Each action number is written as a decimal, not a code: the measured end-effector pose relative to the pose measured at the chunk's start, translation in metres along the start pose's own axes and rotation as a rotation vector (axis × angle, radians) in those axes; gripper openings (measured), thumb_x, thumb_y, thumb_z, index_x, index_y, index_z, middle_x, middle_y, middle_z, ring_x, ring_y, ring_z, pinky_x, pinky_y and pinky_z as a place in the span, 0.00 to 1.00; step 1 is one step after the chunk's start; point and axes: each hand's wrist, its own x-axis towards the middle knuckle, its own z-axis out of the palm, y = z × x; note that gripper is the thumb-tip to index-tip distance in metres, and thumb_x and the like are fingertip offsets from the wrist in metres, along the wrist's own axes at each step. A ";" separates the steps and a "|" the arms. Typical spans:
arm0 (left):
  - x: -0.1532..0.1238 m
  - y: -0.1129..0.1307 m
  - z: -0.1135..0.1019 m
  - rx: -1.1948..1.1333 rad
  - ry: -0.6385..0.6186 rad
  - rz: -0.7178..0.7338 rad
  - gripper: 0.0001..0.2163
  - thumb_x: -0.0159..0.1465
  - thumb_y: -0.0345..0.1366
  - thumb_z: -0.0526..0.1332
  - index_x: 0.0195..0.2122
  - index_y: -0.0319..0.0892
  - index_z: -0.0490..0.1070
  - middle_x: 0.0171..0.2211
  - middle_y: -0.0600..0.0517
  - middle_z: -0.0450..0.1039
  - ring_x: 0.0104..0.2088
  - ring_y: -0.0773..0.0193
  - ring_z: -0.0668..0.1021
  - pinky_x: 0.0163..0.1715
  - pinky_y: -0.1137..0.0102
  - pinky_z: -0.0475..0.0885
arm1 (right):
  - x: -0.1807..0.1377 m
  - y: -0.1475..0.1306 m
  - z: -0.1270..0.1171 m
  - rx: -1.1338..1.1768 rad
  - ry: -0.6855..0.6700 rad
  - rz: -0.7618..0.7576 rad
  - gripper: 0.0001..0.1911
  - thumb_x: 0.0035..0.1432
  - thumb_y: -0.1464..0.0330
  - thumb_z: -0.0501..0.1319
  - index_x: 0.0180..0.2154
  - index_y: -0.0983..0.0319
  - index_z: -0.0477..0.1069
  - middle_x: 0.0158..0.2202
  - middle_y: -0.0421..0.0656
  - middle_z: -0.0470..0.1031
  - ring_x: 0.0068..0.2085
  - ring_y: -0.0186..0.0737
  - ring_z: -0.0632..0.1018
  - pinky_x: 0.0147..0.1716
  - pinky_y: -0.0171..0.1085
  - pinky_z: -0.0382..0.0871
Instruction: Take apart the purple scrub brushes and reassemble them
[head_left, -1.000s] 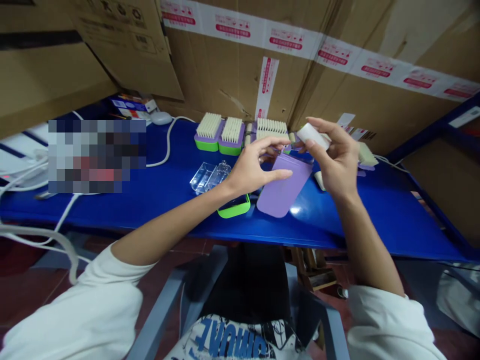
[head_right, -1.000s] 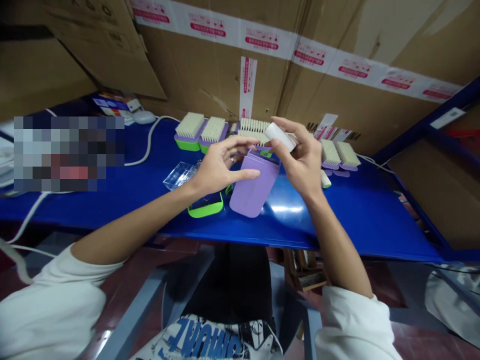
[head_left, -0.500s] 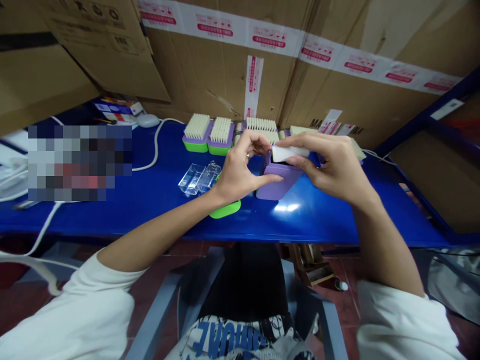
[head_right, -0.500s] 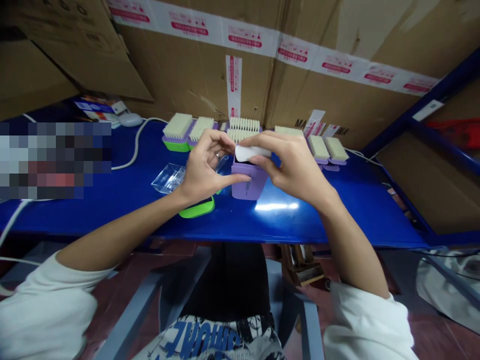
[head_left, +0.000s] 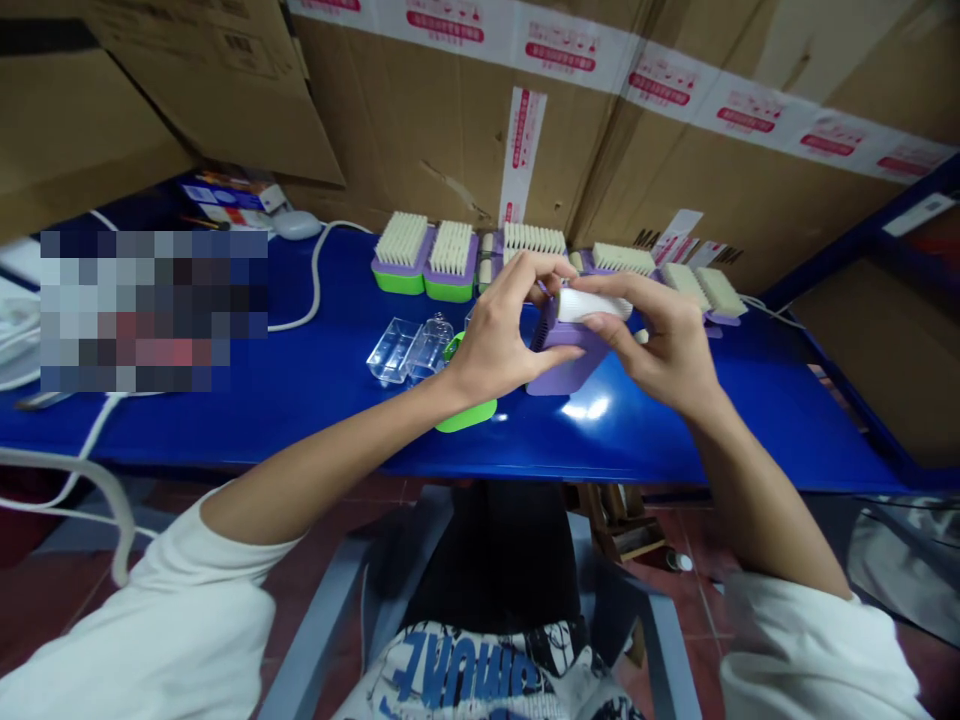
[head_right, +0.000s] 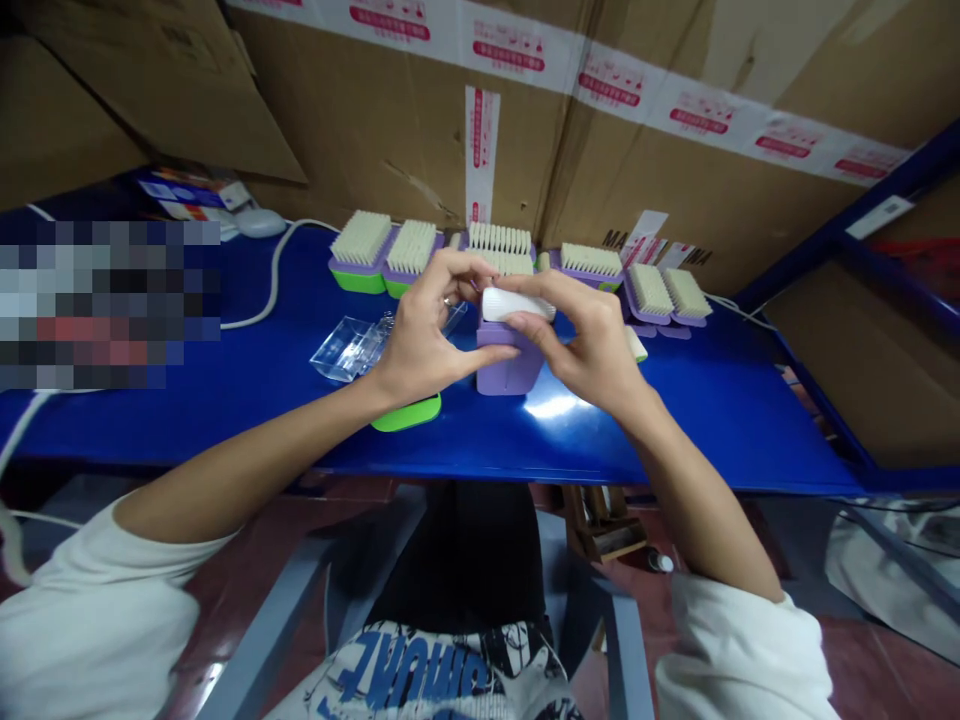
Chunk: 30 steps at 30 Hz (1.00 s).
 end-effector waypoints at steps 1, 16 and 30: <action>0.001 0.001 -0.001 0.006 -0.015 0.006 0.35 0.58 0.53 0.88 0.60 0.51 0.76 0.56 0.46 0.81 0.53 0.49 0.84 0.53 0.53 0.85 | -0.003 0.002 0.004 0.003 0.017 0.012 0.21 0.76 0.44 0.69 0.57 0.49 0.87 0.55 0.46 0.91 0.56 0.58 0.90 0.62 0.57 0.86; 0.016 0.031 -0.023 0.113 -0.071 0.038 0.17 0.74 0.58 0.75 0.50 0.50 0.87 0.47 0.48 0.89 0.47 0.52 0.87 0.51 0.55 0.85 | -0.025 0.039 0.046 0.293 0.239 0.093 0.39 0.59 0.38 0.81 0.59 0.49 0.71 0.50 0.44 0.84 0.52 0.52 0.87 0.58 0.55 0.88; 0.055 0.047 -0.032 0.241 -0.273 0.138 0.14 0.68 0.57 0.80 0.47 0.57 0.93 0.40 0.52 0.90 0.36 0.54 0.85 0.38 0.58 0.83 | -0.029 0.031 0.054 0.297 0.350 0.079 0.27 0.63 0.43 0.78 0.46 0.50 0.71 0.43 0.41 0.79 0.43 0.48 0.80 0.50 0.53 0.84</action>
